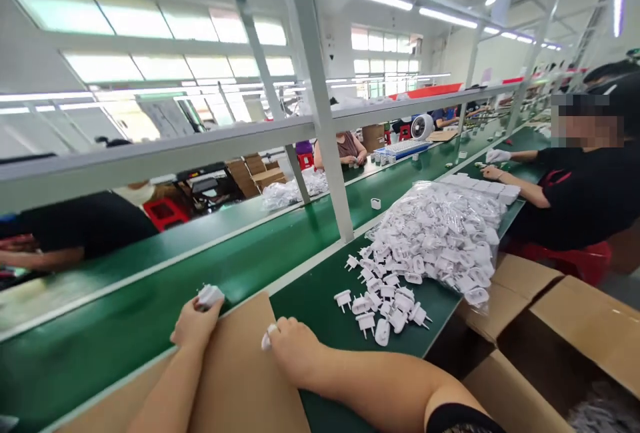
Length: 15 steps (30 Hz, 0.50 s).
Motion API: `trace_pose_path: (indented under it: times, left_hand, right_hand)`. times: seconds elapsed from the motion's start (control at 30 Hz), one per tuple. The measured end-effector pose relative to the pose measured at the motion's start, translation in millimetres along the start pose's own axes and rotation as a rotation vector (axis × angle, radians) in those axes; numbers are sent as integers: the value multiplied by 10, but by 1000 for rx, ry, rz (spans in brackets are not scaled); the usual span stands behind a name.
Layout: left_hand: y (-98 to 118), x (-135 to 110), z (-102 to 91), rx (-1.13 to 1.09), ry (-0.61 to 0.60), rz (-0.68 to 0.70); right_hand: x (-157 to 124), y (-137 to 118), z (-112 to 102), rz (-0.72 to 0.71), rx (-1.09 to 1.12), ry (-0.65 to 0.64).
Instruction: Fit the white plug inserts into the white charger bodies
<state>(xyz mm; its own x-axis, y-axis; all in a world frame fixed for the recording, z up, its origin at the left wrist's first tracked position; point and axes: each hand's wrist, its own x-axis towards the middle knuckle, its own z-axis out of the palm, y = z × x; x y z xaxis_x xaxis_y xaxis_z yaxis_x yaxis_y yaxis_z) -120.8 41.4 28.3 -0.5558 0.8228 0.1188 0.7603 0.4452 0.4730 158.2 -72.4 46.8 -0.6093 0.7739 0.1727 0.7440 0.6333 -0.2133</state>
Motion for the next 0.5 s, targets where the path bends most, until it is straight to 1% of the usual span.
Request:
trace_pose_path:
  times: [0.1, 0.13, 0.2, 0.27, 0.33, 0.37, 0.43, 0.5]
  left_hand:
    - [55, -93, 22, -119, 241, -82]
    - [91, -140, 23, -151, 313, -56]
    - [171, -244, 12, -195, 436, 47]
    - [245, -340, -16, -200, 520, 163]
    - [301, -409, -56, -179, 544, 240]
    - [321, -431, -78, -172, 529, 258]
    - [350, -453, -117, -172, 497, 272]
    - [370, -458, -152, -186, 433, 250]
  right_hand:
    - [-15, 42, 107, -48, 8, 31]
    - [-29, 58, 118, -61, 16, 36]
    - [-54, 84, 123, -71, 27, 36]
    - [-66, 94, 123, -64, 33, 33]
    - [-62, 91, 125, -47, 38, 26]
    - [-58, 86, 124, -42, 41, 17]
    - [-47, 74, 114, -31, 46, 1]
    - [-38, 62, 93, -21, 50, -21]
